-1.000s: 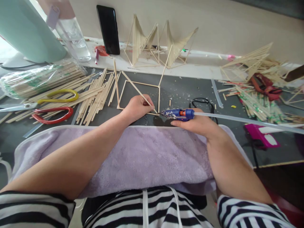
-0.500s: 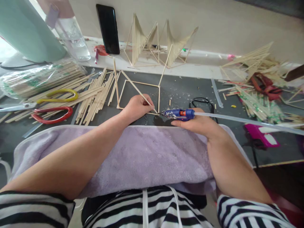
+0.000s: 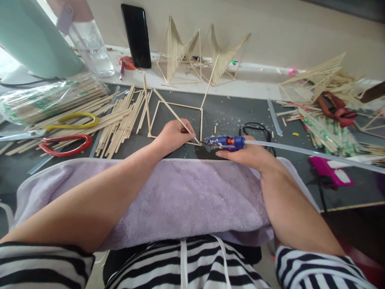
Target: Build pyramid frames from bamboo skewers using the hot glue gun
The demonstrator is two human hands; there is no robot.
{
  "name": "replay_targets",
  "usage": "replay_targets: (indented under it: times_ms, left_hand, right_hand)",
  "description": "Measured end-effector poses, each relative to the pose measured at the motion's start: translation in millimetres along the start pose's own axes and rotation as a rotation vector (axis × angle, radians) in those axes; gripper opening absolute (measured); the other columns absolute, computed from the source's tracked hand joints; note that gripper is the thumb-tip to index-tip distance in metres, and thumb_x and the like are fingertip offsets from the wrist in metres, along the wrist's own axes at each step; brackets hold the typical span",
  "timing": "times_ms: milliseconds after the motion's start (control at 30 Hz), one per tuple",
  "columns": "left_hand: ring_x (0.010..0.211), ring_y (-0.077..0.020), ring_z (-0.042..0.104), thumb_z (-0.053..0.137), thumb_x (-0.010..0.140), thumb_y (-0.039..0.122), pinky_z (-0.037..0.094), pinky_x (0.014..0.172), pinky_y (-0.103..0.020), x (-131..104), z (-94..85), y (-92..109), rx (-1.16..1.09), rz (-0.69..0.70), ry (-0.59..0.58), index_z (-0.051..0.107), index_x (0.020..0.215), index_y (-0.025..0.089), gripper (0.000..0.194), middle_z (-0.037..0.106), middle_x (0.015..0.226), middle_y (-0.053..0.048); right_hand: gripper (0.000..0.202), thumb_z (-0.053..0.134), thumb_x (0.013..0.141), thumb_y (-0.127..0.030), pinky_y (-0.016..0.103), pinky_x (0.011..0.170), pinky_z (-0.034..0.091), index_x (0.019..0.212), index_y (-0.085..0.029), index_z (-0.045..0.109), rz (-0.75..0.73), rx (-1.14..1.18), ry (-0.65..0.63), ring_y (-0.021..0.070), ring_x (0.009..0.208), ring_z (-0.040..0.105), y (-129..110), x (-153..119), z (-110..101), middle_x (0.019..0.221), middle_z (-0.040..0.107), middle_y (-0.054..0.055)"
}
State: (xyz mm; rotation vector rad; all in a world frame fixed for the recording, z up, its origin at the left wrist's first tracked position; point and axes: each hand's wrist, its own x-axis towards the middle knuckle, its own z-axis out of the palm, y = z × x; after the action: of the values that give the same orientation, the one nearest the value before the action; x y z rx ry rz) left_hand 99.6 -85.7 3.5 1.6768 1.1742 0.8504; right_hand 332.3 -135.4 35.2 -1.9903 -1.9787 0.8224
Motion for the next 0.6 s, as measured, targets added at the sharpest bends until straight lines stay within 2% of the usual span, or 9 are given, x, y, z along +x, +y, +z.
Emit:
replay_targets:
  times_ms: [300,600]
  left_hand:
    - [0.065,-0.0108,0.054,0.066,0.07,0.023,0.039,0.059,-0.024,-0.9,-0.3,3.2,-0.008,-0.003,-0.005,0.062,0.069,0.016,0.008,0.06,0.065,0.0]
    - [0.065,-0.0105,0.054,0.065,0.071,0.022,0.039,0.059,-0.023,-0.6,-0.3,1.9,-0.019,0.004,-0.005,0.062,0.07,0.016,0.007,0.06,0.065,0.001]
  right_hand:
    - [0.022,0.074,0.07,-0.043,0.034,0.071,0.054,0.084,-0.026,0.074,-0.057,-0.073,0.043,0.0233,0.079,0.07,5.5,1.0,-2.6,0.082,0.075,0.001]
    - [0.026,0.072,0.07,-0.047,0.031,0.063,0.051,0.082,-0.024,0.073,-0.028,-0.084,-0.038,0.0213,0.074,0.068,6.2,-3.5,-9.4,0.078,0.074,0.001]
